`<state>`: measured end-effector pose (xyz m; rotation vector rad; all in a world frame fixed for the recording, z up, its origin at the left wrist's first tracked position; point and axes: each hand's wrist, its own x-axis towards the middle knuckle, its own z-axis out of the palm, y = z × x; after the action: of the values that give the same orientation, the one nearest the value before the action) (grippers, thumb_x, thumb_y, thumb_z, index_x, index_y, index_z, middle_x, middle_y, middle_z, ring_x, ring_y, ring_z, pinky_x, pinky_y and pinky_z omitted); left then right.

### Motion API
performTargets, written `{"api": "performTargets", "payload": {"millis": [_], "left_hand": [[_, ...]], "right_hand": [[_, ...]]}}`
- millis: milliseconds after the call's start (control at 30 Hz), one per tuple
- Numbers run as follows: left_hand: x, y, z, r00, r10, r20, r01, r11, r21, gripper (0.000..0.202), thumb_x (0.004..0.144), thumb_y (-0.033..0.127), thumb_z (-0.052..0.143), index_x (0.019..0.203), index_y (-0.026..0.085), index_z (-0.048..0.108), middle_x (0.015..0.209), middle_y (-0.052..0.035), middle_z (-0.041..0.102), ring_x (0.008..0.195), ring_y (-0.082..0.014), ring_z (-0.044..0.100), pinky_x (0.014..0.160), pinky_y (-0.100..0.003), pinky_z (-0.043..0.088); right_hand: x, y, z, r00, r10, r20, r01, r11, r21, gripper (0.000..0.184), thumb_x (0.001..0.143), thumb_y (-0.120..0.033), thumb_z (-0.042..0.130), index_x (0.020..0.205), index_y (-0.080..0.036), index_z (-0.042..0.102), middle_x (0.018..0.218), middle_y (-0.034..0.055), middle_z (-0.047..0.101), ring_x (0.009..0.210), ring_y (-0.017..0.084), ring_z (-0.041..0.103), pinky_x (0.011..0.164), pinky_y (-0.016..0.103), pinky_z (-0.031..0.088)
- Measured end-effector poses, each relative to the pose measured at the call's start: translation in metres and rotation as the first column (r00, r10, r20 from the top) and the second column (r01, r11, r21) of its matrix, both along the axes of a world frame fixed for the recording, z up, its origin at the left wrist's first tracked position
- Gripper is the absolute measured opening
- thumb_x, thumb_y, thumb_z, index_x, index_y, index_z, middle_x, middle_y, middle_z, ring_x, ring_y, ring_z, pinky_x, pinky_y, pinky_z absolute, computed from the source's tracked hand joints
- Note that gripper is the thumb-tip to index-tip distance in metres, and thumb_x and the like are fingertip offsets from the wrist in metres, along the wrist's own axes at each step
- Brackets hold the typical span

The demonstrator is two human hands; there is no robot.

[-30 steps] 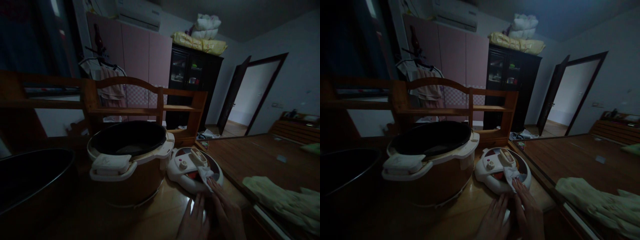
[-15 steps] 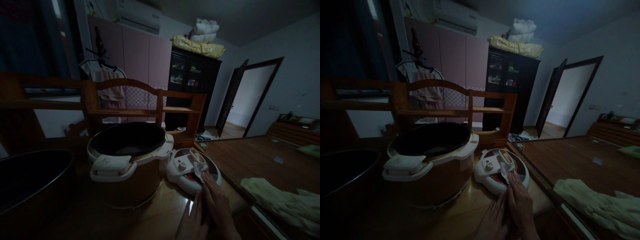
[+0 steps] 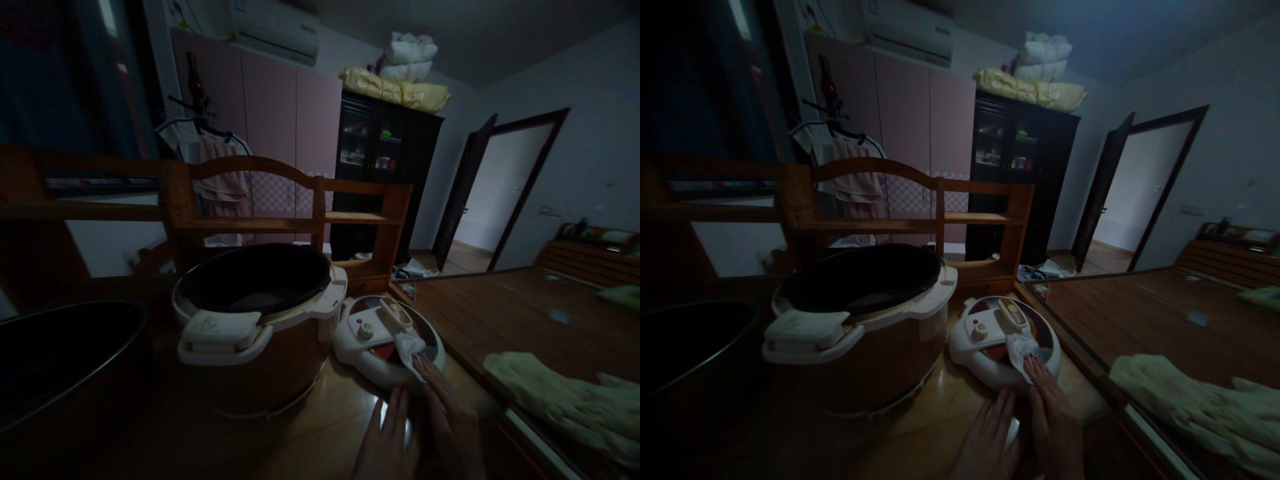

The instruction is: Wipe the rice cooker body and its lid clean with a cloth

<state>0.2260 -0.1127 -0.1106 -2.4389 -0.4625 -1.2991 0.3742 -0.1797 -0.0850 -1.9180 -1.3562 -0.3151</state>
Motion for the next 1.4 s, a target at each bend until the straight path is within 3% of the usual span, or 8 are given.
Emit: {"api": "performTargets", "payload": {"millis": [200,367,533,800,933,1067,1233,1400], "left_hand": [[-0.003,0.001,0.002,0.998,-0.020,-0.066,0.023,0.999,0.044,0.038,0.095,0.037,0.040,0.111,0.020,0.070,0.130,-0.0079,0.065,0.127,-0.0223,0.053,0.096,-0.036,0.045],[-0.004,-0.001,0.005,0.992,-0.006,-0.128,0.012,0.999,0.049,0.044,0.097,0.038,0.038,0.134,0.021,0.056,0.134,-0.0072,0.062,0.128,-0.0226,0.052,0.096,-0.034,0.046],[0.000,-0.005,-0.004,0.993,-0.002,-0.117,0.001,1.000,-0.002,0.048,0.097,0.039,0.037,0.142,0.023,0.047,0.143,-0.0053,0.055,0.136,-0.0232,0.042,0.102,-0.036,0.043],[-0.002,0.000,0.002,0.996,-0.007,-0.094,0.010,0.999,0.031,0.042,0.096,0.039,0.039,0.126,0.021,0.063,0.130,-0.0040,0.065,0.124,-0.0202,0.055,0.095,-0.034,0.048],[-0.002,0.001,0.000,0.996,-0.058,-0.070,0.059,0.998,0.014,0.037,0.096,0.037,0.040,0.112,0.022,0.070,0.128,-0.0066,0.066,0.123,-0.0224,0.057,0.093,-0.036,0.049],[-0.003,0.001,-0.003,0.994,-0.038,-0.099,0.041,0.999,0.033,0.037,0.096,0.036,0.041,0.117,0.021,0.067,0.131,-0.0108,0.064,0.127,-0.0252,0.054,0.093,-0.038,0.048],[-0.001,0.001,-0.004,0.994,-0.037,-0.105,0.041,0.998,0.041,0.035,0.095,0.037,0.042,0.106,0.022,0.072,0.132,-0.0088,0.064,0.128,-0.0249,0.052,0.096,-0.038,0.044],[-0.001,-0.002,0.004,0.995,0.031,-0.091,-0.026,0.998,0.051,0.042,0.096,0.038,0.040,0.129,0.023,0.061,0.137,-0.0035,0.060,0.132,-0.0209,0.046,0.098,-0.035,0.040]], "right_hand": [[0.007,0.020,0.002,0.981,-0.170,0.091,0.173,0.985,-0.021,0.054,0.099,-0.034,0.027,0.139,-0.007,0.052,0.146,0.0147,0.048,0.137,0.028,0.042,0.113,0.052,0.037],[-0.007,0.032,0.013,0.987,-0.099,0.130,0.106,0.993,-0.048,0.050,0.099,-0.031,0.030,0.140,-0.011,0.052,0.147,0.0127,0.047,0.138,0.025,0.042,0.113,0.049,0.037],[-0.015,0.026,0.011,0.991,-0.027,0.130,0.031,0.999,-0.028,0.046,0.100,-0.028,0.034,0.139,-0.014,0.052,0.146,0.0107,0.049,0.138,0.024,0.041,0.113,0.050,0.038],[-0.010,-0.004,0.002,0.991,0.093,0.101,-0.091,0.996,-0.025,0.045,0.099,-0.025,0.036,0.142,-0.022,0.050,0.148,0.0059,0.048,0.139,0.024,0.039,0.113,0.049,0.037],[-0.005,-0.014,-0.005,0.997,0.035,0.062,-0.033,0.999,-0.035,0.047,0.101,-0.029,0.032,0.145,-0.021,0.045,0.151,0.0068,0.042,0.141,0.024,0.036,0.114,0.050,0.035],[0.007,-0.006,-0.011,0.997,-0.069,0.047,0.071,0.997,-0.040,0.053,0.101,-0.032,0.026,0.150,-0.013,0.035,0.156,0.0118,0.033,0.144,0.026,0.030,0.115,0.053,0.032],[0.009,0.011,-0.006,0.996,-0.043,0.080,0.047,0.998,-0.049,0.054,0.101,-0.030,0.025,0.149,-0.009,0.037,0.155,0.0138,0.034,0.144,0.027,0.028,0.116,0.054,0.031],[-0.008,0.014,0.001,0.997,-0.003,0.074,0.005,0.999,-0.036,0.050,0.100,-0.029,0.032,0.147,-0.014,0.042,0.154,0.0114,0.037,0.144,0.027,0.029,0.115,0.055,0.032]]}}
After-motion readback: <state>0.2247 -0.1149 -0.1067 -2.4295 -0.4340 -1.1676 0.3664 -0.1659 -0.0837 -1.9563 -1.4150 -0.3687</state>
